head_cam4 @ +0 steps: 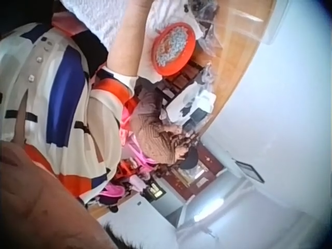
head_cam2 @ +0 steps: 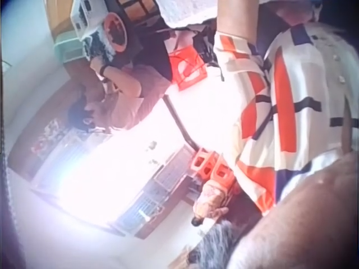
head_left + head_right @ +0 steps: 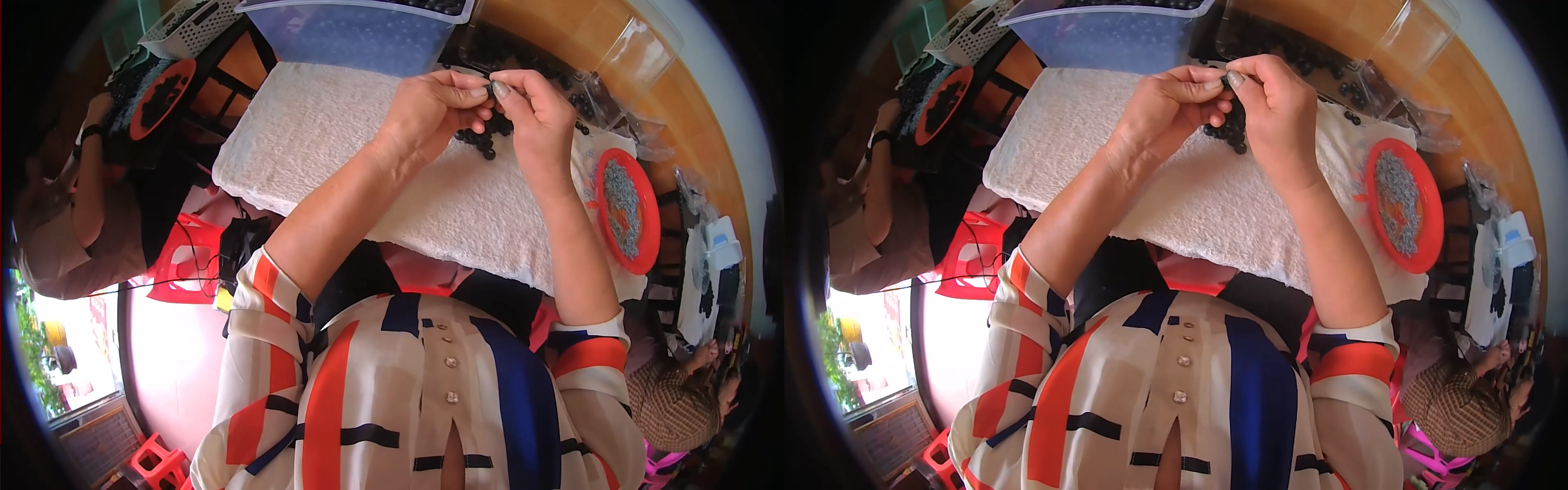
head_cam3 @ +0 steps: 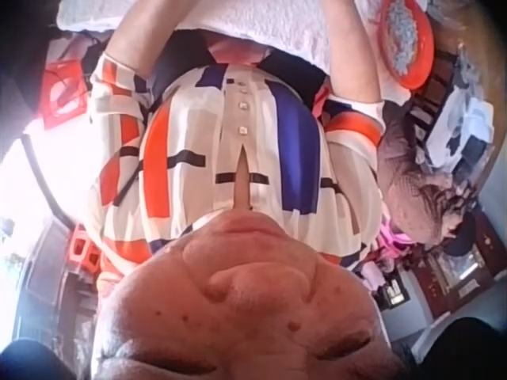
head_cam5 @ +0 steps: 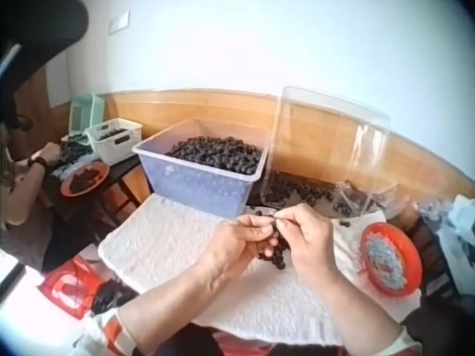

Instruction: Manually inspecting and trimming small black plastic components at a workstation.

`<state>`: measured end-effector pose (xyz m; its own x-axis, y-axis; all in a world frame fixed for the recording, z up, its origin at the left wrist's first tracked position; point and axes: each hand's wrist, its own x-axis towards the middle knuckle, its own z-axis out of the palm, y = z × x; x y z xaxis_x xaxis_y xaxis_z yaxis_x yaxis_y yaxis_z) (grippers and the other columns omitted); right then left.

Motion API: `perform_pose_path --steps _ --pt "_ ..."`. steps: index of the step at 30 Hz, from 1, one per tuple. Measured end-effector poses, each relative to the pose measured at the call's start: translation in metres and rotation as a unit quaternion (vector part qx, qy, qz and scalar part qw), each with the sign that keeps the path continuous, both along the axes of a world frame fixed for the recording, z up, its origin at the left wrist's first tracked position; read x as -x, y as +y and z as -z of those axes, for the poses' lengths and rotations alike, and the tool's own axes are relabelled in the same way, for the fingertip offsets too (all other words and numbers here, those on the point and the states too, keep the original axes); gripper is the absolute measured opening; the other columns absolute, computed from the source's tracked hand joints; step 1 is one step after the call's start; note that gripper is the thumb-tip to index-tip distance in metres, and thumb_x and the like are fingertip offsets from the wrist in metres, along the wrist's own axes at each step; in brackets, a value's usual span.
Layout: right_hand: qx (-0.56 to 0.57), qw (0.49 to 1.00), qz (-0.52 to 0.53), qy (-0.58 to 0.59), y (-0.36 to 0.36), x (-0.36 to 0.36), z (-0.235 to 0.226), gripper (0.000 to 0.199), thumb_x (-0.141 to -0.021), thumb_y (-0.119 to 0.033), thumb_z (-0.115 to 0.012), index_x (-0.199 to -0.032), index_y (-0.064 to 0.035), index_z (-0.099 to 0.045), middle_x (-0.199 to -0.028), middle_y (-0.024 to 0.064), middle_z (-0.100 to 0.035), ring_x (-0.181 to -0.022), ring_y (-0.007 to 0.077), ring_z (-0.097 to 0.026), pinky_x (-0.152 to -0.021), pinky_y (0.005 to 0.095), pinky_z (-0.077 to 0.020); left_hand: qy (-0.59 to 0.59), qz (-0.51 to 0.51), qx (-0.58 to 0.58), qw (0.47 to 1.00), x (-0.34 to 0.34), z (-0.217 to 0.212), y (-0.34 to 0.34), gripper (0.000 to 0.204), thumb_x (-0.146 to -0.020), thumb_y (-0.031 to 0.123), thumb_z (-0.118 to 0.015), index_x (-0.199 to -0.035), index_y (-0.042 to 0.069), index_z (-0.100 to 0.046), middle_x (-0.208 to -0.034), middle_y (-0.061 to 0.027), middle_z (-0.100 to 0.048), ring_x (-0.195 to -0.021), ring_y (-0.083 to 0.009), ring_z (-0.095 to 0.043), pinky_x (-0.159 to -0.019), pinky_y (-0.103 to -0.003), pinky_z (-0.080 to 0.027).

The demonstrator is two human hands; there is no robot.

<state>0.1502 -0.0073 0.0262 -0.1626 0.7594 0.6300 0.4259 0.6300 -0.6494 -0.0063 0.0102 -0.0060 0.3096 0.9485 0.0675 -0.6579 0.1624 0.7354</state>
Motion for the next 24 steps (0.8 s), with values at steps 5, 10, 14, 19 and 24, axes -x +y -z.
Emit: perform_pose_path --steps 5,10,14,19,24 --pt "-0.007 0.999 0.005 -0.032 -0.007 0.001 -0.002 0.012 -0.091 -0.002 -0.059 -0.100 0.0026 -0.065 -0.090 0.0044 -0.065 -0.080 0.0088 -0.059 -0.072 0.0230 -0.0489 -0.024 0.005 0.002 1.000 0.002 0.003 0.001 0.016 -0.088 -0.003 -0.060 -0.102 -0.010 -0.058 -0.086 -0.0174 -0.064 -0.075 -0.0238 -0.064 -0.065 -0.032 -0.053" --pt "0.002 1.000 0.001 0.005 -0.002 -0.001 -0.001 0.011 -0.091 -0.003 -0.059 -0.099 0.0013 -0.065 -0.086 0.0029 -0.064 -0.077 0.0092 -0.059 -0.069 0.0238 -0.0482 0.013 -0.017 0.000 1.000 -0.001 -0.006 -0.007 0.012 -0.087 -0.004 -0.061 -0.098 -0.009 -0.059 -0.088 -0.0166 -0.065 -0.073 -0.0240 -0.065 -0.063 -0.032 -0.053" --pt "-0.005 1.000 0.015 -0.008 -0.001 0.003 -0.002 0.011 -0.090 -0.003 -0.060 -0.098 0.0011 -0.065 -0.084 0.0029 -0.064 -0.076 0.0094 -0.058 -0.069 0.0242 -0.0480 0.041 -0.052 -0.010 0.998 -0.001 -0.005 -0.006 0.009 -0.086 -0.004 -0.062 -0.095 -0.009 -0.060 -0.087 -0.0162 -0.065 -0.071 -0.0245 -0.065 -0.061 -0.032 -0.053" --pt "-0.037 0.999 0.015 -0.025 -0.003 0.003 0.002 0.016 -0.084 -0.001 -0.064 -0.100 0.0000 -0.064 -0.082 0.0039 -0.062 -0.071 0.0101 -0.057 -0.067 0.0246 -0.0488 0.008 -0.023 0.008 1.000 0.003 -0.001 -0.003 0.010 -0.087 -0.004 -0.060 -0.096 -0.010 -0.060 -0.088 -0.0163 -0.063 -0.074 -0.0245 -0.065 -0.064 -0.033 -0.054" --pt "-0.043 0.997 0.044 -0.040 -0.005 0.007 0.013 0.026 -0.078 0.001 -0.068 -0.103 -0.0012 -0.061 -0.078 0.0024 -0.056 -0.069 0.0108 -0.056 -0.060 0.0245 -0.0486 0.042 -0.003 0.004 0.999 0.001 0.001 -0.003 0.013 -0.093 0.002 -0.055 -0.101 -0.007 -0.059 -0.095 -0.0152 -0.065 -0.083 -0.0237 -0.064 -0.077 -0.034 -0.053"
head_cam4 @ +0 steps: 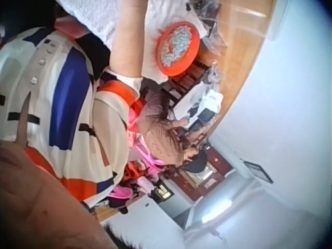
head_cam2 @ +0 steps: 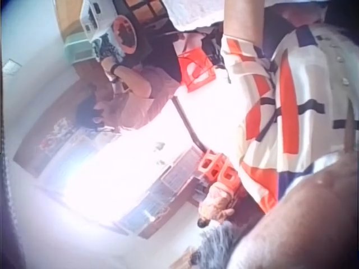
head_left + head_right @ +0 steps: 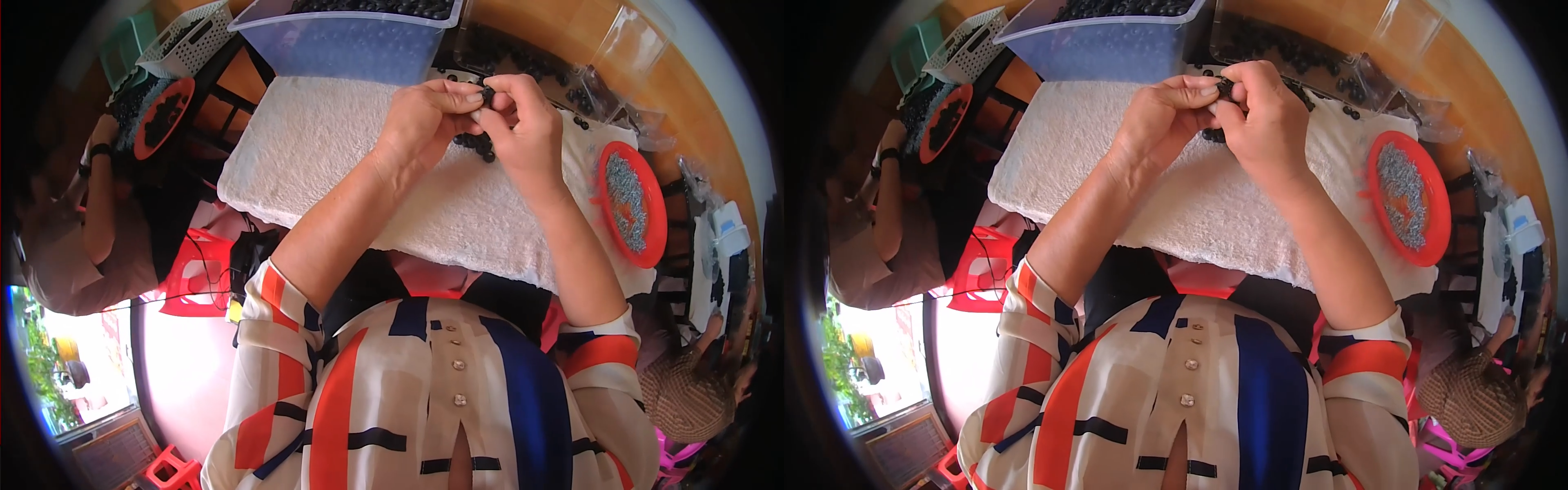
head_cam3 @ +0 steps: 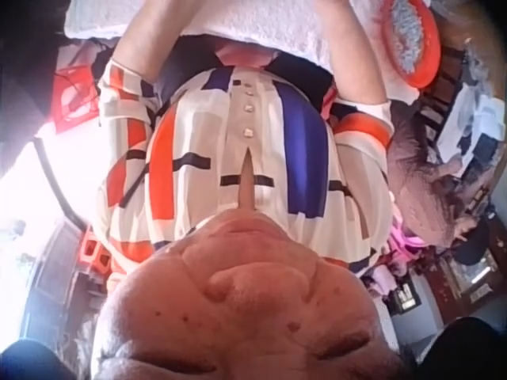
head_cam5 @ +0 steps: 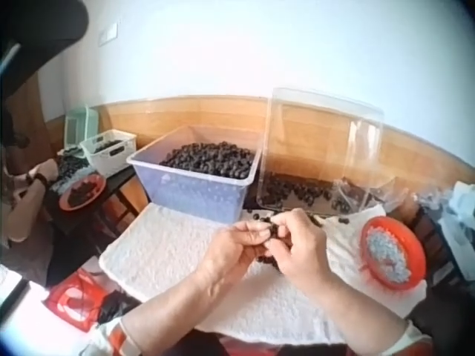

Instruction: Manually inspecting and trimming small black plastic components at a workstation.

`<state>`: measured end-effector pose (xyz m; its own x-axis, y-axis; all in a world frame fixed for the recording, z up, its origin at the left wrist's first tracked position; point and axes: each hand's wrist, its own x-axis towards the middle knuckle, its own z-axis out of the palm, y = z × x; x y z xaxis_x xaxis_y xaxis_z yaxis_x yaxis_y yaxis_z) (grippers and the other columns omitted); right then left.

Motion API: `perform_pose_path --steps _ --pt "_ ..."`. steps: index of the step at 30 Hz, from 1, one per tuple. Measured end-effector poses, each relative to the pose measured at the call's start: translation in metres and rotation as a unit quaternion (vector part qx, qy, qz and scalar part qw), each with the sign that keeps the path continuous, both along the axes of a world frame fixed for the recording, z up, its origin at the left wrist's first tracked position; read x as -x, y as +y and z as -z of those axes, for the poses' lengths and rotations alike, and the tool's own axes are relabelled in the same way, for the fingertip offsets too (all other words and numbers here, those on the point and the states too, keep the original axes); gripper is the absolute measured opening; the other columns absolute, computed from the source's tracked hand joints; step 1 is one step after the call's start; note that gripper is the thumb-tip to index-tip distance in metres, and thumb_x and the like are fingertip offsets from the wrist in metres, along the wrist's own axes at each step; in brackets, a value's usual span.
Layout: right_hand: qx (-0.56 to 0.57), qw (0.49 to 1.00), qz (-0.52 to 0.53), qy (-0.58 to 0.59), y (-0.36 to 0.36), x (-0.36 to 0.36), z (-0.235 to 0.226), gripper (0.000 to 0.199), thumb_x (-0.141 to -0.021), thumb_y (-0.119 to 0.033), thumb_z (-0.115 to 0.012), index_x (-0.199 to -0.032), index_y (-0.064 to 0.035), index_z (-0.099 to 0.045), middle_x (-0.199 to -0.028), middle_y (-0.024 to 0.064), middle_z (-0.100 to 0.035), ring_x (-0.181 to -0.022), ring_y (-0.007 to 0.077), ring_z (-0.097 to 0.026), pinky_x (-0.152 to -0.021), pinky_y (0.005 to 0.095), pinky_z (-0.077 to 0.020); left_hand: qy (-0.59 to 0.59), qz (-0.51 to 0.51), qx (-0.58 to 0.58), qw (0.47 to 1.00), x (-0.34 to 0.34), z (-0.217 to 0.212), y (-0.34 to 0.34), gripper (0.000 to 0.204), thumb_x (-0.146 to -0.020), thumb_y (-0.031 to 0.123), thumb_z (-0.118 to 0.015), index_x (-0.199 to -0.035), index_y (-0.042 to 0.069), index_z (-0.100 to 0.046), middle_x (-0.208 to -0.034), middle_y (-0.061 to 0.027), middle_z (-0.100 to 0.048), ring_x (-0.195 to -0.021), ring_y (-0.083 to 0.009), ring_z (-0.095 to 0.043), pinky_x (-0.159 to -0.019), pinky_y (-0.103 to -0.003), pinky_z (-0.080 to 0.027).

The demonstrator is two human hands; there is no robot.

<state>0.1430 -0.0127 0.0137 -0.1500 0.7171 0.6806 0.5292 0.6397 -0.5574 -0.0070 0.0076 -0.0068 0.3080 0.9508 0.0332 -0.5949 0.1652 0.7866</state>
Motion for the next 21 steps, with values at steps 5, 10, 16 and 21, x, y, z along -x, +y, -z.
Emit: perform_pose_path --steps 5,10,16,21 --pt "-0.155 0.980 0.080 -0.101 0.008 0.001 0.004 0.023 -0.071 -0.006 -0.068 -0.092 -0.0076 -0.058 -0.080 0.0073 -0.056 -0.068 0.0258 -0.061 -0.057 0.0360 -0.0498 -0.022 -0.016 0.024 0.999 -0.004 -0.004 -0.001 0.014 -0.091 0.005 -0.057 -0.100 -0.005 -0.060 -0.095 -0.0132 -0.065 -0.088 -0.0231 -0.063 -0.086 -0.037 -0.051" --pt "-0.210 0.967 0.061 -0.128 0.010 -0.002 0.002 0.025 -0.074 -0.002 -0.070 -0.095 -0.0049 -0.058 -0.076 0.0074 -0.053 -0.063 0.0229 -0.057 -0.056 0.0332 -0.0481 -0.020 0.007 0.006 1.000 -0.002 -0.004 0.002 0.018 -0.093 0.010 -0.056 -0.100 -0.005 -0.061 -0.093 -0.0128 -0.064 -0.085 -0.0243 -0.062 -0.083 -0.038 -0.050" --pt "-0.211 0.963 0.064 -0.156 0.011 -0.008 0.000 0.025 -0.070 -0.009 -0.074 -0.087 -0.0066 -0.056 -0.079 0.0070 -0.058 -0.069 0.0267 -0.061 -0.055 0.0366 -0.0493 -0.035 0.030 0.039 0.998 -0.001 -0.007 -0.001 0.023 -0.095 0.014 -0.053 -0.099 -0.006 -0.062 -0.091 -0.0144 -0.064 -0.078 -0.0259 -0.062 -0.076 -0.038 -0.050" --pt "-0.207 0.969 0.035 -0.129 0.010 -0.010 0.000 0.017 -0.073 -0.005 -0.070 -0.082 -0.0057 -0.057 -0.072 0.0070 -0.058 -0.062 0.0255 -0.060 -0.054 0.0354 -0.0479 -0.042 0.046 0.035 0.997 -0.002 -0.009 -0.008 0.026 -0.093 0.018 -0.055 -0.096 -0.006 -0.063 -0.085 -0.0141 -0.065 -0.074 -0.0236 -0.062 -0.065 -0.034 -0.051"
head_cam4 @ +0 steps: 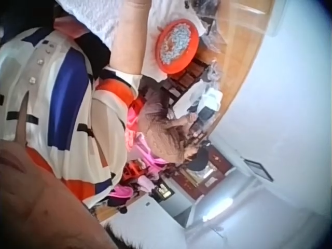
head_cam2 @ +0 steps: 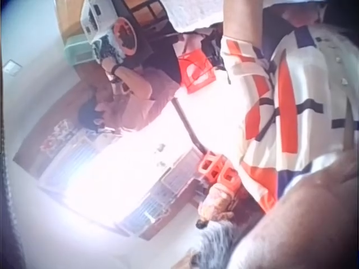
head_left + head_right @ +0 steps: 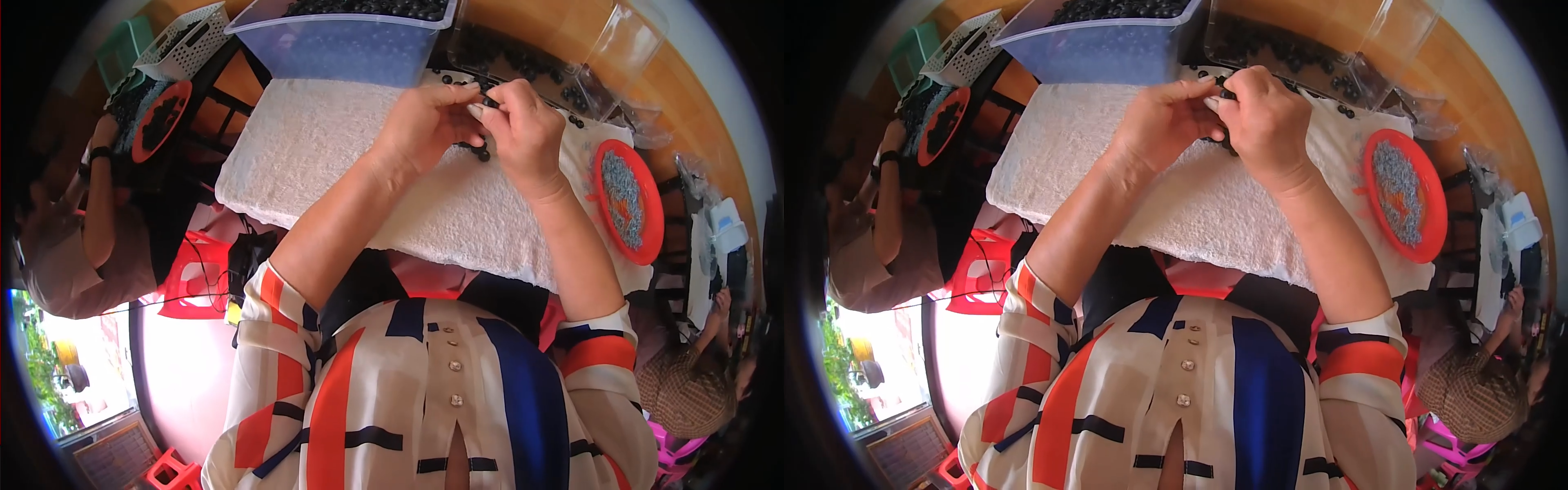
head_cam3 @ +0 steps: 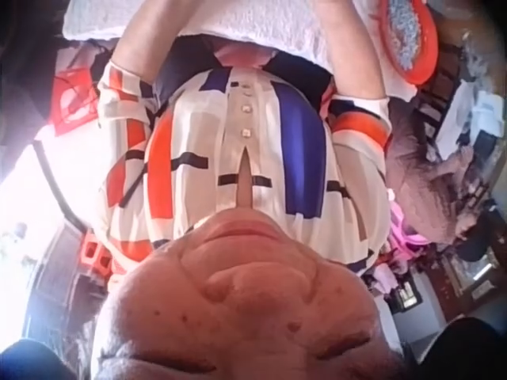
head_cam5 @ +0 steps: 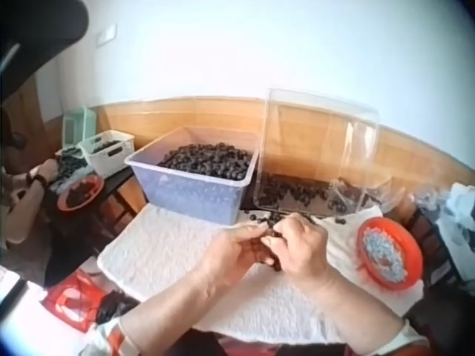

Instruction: Manually inspecting and trimming small black plastic components at a workstation.

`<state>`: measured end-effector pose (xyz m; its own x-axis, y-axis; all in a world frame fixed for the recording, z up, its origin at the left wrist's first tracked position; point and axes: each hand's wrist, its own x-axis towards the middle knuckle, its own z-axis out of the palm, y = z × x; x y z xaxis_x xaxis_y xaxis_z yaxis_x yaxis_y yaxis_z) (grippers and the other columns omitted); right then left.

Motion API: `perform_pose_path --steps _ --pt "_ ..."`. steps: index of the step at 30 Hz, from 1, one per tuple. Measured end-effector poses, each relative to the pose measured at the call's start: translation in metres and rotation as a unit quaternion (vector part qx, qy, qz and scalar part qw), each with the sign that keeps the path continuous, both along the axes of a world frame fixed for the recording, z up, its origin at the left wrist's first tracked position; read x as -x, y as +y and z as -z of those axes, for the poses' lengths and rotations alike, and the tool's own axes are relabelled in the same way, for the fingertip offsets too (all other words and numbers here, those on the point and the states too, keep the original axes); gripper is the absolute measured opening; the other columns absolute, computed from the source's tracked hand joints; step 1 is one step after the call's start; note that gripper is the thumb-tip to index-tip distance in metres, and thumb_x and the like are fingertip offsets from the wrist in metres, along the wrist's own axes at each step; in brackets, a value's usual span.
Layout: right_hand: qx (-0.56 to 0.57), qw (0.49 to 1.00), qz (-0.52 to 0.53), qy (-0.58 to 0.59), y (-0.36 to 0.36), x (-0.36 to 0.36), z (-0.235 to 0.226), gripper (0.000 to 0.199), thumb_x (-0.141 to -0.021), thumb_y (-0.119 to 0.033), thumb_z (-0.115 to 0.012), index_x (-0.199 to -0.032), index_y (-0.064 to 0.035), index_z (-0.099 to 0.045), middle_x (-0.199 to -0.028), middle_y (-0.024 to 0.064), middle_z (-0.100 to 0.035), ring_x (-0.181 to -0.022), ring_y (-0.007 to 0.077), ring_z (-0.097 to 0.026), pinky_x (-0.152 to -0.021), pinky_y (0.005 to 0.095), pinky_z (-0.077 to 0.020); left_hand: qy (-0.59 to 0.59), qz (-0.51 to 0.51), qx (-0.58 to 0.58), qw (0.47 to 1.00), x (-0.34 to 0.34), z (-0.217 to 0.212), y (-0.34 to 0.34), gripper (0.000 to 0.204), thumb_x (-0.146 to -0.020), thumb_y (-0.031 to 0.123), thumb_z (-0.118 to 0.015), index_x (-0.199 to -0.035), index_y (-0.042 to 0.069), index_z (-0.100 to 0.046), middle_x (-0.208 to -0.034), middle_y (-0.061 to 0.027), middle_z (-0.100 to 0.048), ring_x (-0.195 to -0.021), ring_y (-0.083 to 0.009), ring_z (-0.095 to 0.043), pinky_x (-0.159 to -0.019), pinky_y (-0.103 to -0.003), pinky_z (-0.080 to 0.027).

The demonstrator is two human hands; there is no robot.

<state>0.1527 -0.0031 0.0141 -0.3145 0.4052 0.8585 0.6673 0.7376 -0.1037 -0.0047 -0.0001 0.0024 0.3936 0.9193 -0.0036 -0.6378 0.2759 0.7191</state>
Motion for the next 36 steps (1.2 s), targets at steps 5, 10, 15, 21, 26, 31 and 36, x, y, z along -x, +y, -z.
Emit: perform_pose_path --steps 5,10,15,21,26,31,36 --pt "0.198 0.968 -0.021 0.154 0.012 0.006 -0.035 0.018 -0.078 -0.008 -0.074 -0.089 -0.0036 -0.060 -0.067 -0.0043 -0.048 -0.063 0.0044 -0.046 -0.057 0.0225 -0.0401 0.079 -0.031 -0.005 0.996 -0.001 0.003 0.002 0.027 -0.092 0.021 -0.056 -0.087 -0.005 -0.066 -0.076 -0.0141 -0.065 -0.065 -0.0226 -0.062 -0.056 -0.032 -0.048" --pt "0.239 0.948 -0.082 0.193 0.048 0.039 -0.115 0.033 -0.080 -0.009 -0.071 -0.110 -0.0004 -0.060 -0.072 0.0046 -0.062 -0.063 0.0116 -0.055 -0.058 0.0278 -0.0452 0.090 -0.118 -0.005 0.989 0.002 0.000 0.003 0.027 -0.088 0.022 -0.061 -0.083 -0.005 -0.064 -0.075 -0.0138 -0.064 -0.065 -0.0221 -0.061 -0.055 -0.030 -0.046" --pt "0.293 0.956 -0.029 0.019 0.071 -0.023 -0.092 0.010 -0.084 -0.014 -0.066 -0.083 -0.0049 -0.062 -0.071 -0.0044 -0.056 -0.061 0.0053 -0.049 -0.058 0.0209 -0.0423 0.071 -0.149 0.013 0.986 0.008 -0.003 0.005 0.026 -0.091 0.020 -0.058 -0.086 -0.004 -0.064 -0.076 -0.0129 -0.063 -0.067 -0.0215 -0.060 -0.058 -0.030 -0.046" --pt "0.324 0.926 0.115 -0.159 0.062 -0.064 -0.017 0.018 -0.081 -0.009 -0.062 -0.097 -0.0067 -0.069 -0.082 0.0088 -0.067 -0.074 0.0213 -0.064 -0.068 0.0347 -0.0491 0.068 -0.156 0.022 0.985 0.008 0.001 0.005 0.025 -0.091 0.019 -0.057 -0.086 -0.005 -0.064 -0.076 -0.0127 -0.063 -0.066 -0.0213 -0.060 -0.057 -0.030 -0.046" --pt "0.345 0.909 0.132 -0.193 0.059 -0.050 -0.006 0.023 -0.077 -0.011 -0.068 -0.099 -0.0087 -0.070 -0.082 0.0114 -0.067 -0.082 0.0293 -0.064 -0.075 0.0390 -0.0481 0.070 -0.166 0.037 0.983 0.007 0.001 0.005 0.023 -0.091 0.017 -0.057 -0.086 -0.005 -0.064 -0.076 -0.0125 -0.064 -0.063 -0.0213 -0.060 -0.055 -0.030 -0.046" --pt "0.352 0.904 0.116 -0.213 0.066 -0.051 -0.010 0.022 -0.075 -0.012 -0.069 -0.096 -0.0062 -0.069 -0.081 0.0124 -0.066 -0.080 0.0294 -0.064 -0.074 0.0397 -0.0481 0.079 -0.164 0.037 0.983 0.005 0.000 0.004 0.023 -0.091 0.016 -0.057 -0.086 -0.005 -0.064 -0.076 -0.0123 -0.064 -0.064 -0.0208 -0.060 -0.055 -0.030 -0.045" --pt "0.341 0.907 0.113 -0.220 0.073 -0.056 0.003 0.022 -0.075 -0.012 -0.069 -0.096 -0.0060 -0.067 -0.082 0.0129 -0.066 -0.080 0.0297 -0.064 -0.073 0.0405 -0.0482 0.091 -0.154 0.037 0.983 0.004 0.002 0.005 0.022 -0.091 0.016 -0.057 -0.086 -0.005 -0.064 -0.076 -0.0122 -0.064 -0.065 -0.0202 -0.060 -0.055 -0.030 -0.046"
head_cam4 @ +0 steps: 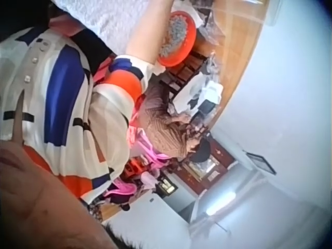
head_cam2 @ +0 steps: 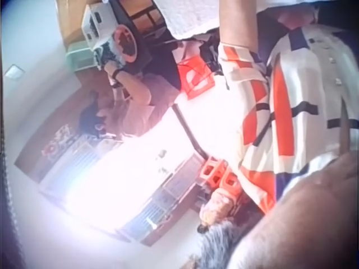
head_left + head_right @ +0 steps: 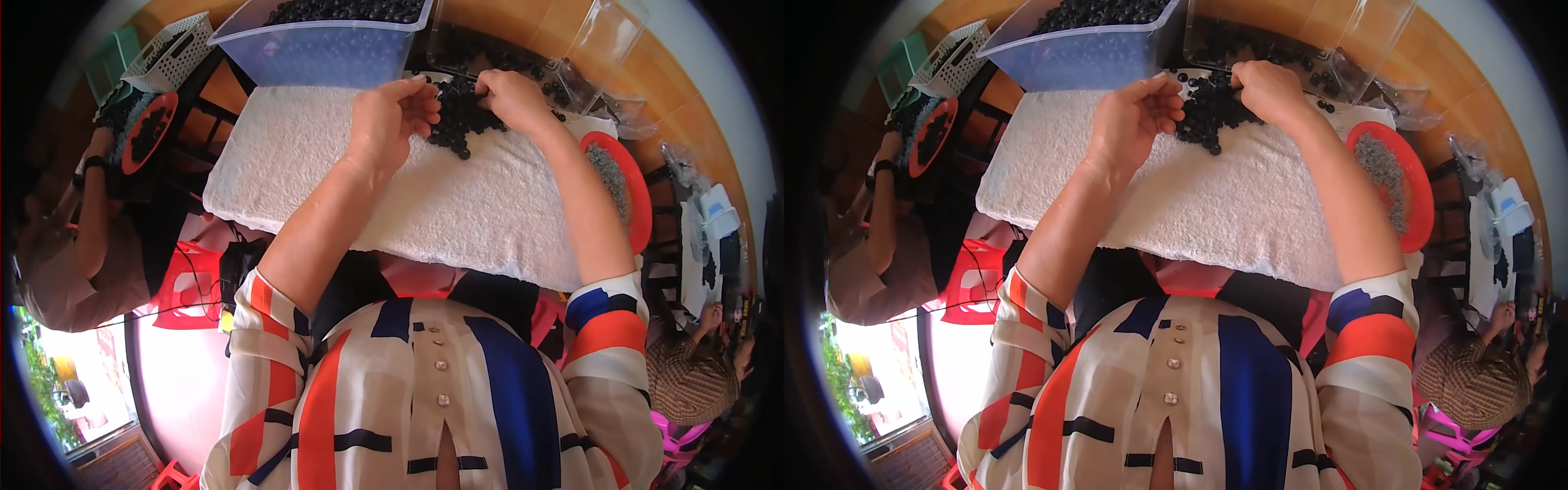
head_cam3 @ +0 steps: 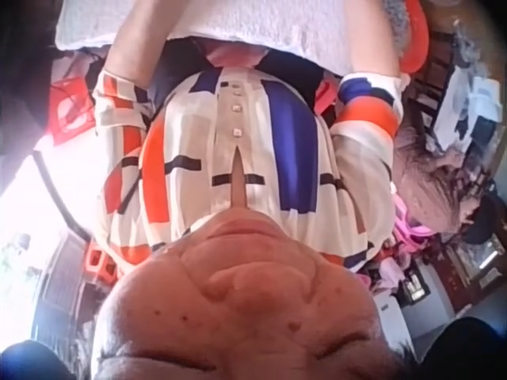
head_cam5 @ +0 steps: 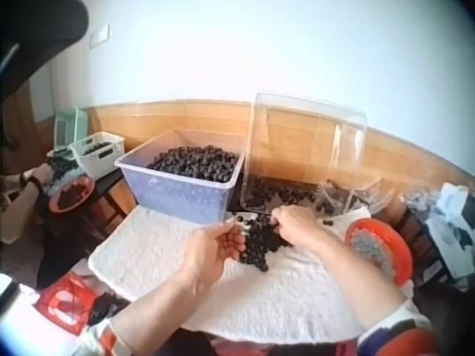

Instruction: Manually inspecting and trimming small black plastic components at a workstation.

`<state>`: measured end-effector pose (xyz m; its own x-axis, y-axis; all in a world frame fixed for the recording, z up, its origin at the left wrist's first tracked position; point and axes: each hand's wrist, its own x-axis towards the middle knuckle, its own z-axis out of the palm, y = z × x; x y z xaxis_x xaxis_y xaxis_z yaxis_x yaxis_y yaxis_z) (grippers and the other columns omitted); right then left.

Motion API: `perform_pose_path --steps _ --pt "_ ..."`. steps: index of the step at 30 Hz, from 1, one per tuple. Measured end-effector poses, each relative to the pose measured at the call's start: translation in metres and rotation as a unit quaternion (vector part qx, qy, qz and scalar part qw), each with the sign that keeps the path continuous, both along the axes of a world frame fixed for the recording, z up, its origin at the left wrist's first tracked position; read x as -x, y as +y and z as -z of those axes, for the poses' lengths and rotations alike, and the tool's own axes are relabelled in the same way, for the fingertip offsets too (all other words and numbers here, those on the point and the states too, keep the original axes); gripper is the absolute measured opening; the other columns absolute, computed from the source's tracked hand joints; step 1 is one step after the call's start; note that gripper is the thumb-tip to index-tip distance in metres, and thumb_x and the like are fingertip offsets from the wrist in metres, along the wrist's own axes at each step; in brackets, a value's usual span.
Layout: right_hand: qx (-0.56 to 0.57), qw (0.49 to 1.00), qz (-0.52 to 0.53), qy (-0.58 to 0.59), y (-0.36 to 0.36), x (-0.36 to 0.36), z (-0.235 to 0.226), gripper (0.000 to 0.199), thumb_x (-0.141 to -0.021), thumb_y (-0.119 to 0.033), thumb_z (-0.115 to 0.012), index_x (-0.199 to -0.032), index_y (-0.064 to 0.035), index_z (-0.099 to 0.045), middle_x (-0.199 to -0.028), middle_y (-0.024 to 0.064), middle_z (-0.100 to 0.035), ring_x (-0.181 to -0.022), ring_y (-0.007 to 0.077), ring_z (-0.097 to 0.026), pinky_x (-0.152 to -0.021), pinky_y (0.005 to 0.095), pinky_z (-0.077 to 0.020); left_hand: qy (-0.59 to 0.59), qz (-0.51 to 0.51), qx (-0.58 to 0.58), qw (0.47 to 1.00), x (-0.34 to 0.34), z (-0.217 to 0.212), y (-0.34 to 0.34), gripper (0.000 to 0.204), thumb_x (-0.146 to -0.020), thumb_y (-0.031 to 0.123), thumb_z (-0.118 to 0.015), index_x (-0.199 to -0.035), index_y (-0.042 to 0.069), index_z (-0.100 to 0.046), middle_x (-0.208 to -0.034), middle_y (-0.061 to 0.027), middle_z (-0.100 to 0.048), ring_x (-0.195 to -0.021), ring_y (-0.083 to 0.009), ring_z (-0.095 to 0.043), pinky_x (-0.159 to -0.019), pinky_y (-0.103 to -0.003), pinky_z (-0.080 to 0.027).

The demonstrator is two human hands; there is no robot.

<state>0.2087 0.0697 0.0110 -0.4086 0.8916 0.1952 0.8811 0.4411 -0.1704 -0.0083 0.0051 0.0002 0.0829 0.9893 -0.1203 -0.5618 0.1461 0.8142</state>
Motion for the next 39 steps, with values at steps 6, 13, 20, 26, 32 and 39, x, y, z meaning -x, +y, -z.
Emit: perform_pose_path --steps 6,13,20,26,32,39 --pt "-0.018 0.985 -0.010 0.172 -0.034 0.005 -0.016 0.023 -0.082 -0.005 -0.064 -0.105 -0.0052 -0.061 -0.090 0.0078 -0.063 -0.081 0.0174 -0.061 -0.072 0.0303 -0.0484 0.035 0.019 -0.015 0.999 0.002 -0.001 -0.001 0.018 -0.089 0.012 -0.061 -0.091 -0.006 -0.066 -0.078 -0.0116 -0.065 -0.066 -0.0190 -0.061 -0.056 -0.028 -0.046" --pt "-0.094 0.947 -0.100 0.291 -0.085 0.033 -0.024 0.019 -0.086 0.001 -0.058 -0.104 -0.0005 -0.059 -0.090 0.0058 -0.059 -0.082 0.0134 -0.057 -0.075 0.0278 -0.0484 0.012 0.123 -0.070 0.990 -0.006 -0.005 -0.007 0.019 -0.089 0.010 -0.065 -0.100 -0.006 -0.066 -0.087 -0.0113 -0.067 -0.073 -0.0176 -0.063 -0.062 -0.027 -0.051" --pt "-0.107 0.929 -0.104 0.340 -0.093 0.041 -0.017 0.018 -0.087 0.003 -0.057 -0.105 -0.0001 -0.057 -0.088 0.0057 -0.060 -0.083 0.0127 -0.059 -0.074 0.0264 -0.0497 -0.045 0.153 -0.113 0.981 -0.008 -0.010 -0.010 0.016 -0.090 0.006 -0.063 -0.100 -0.005 -0.064 -0.087 -0.0118 -0.067 -0.076 -0.0186 -0.065 -0.063 -0.029 -0.053" --pt "-0.083 0.906 -0.099 0.402 -0.094 0.034 -0.013 0.018 -0.090 0.001 -0.059 -0.108 0.0007 -0.059 -0.093 0.0042 -0.061 -0.087 0.0099 -0.059 -0.079 0.0239 -0.0491 -0.023 0.145 -0.125 0.981 -0.006 -0.004 -0.005 0.015 -0.092 0.005 -0.060 -0.103 -0.005 -0.063 -0.092 -0.0116 -0.066 -0.081 -0.0192 -0.064 -0.068 -0.030 -0.051" --pt "-0.008 0.880 -0.057 0.472 -0.097 0.032 -0.015 0.022 -0.090 -0.004 -0.062 -0.112 0.0000 -0.061 -0.098 0.0039 -0.062 -0.087 0.0099 -0.059 -0.080 0.0243 -0.0490 0.067 0.060 -0.174 0.981 -0.016 -0.004 -0.012 0.011 -0.086 0.002 -0.067 -0.095 -0.004 -0.066 -0.086 -0.0087 -0.067 -0.073 -0.0141 -0.064 -0.061 -0.025 -0.050" --pt "0.137 0.797 -0.006 0.589 -0.099 0.038 -0.020 0.022 -0.088 -0.007 -0.059 -0.109 -0.0012 -0.061 -0.095 0.0067 -0.065 -0.081 0.0142 -0.063 -0.072 0.0252 -0.0458 0.199 -0.021 -0.295 0.934 -0.024 0.001 -0.018 0.014 -0.082 -0.001 -0.069 -0.096 -0.004 -0.067 -0.085 -0.0066 -0.067 -0.075 -0.0115 -0.063 -0.068 -0.024 -0.052"
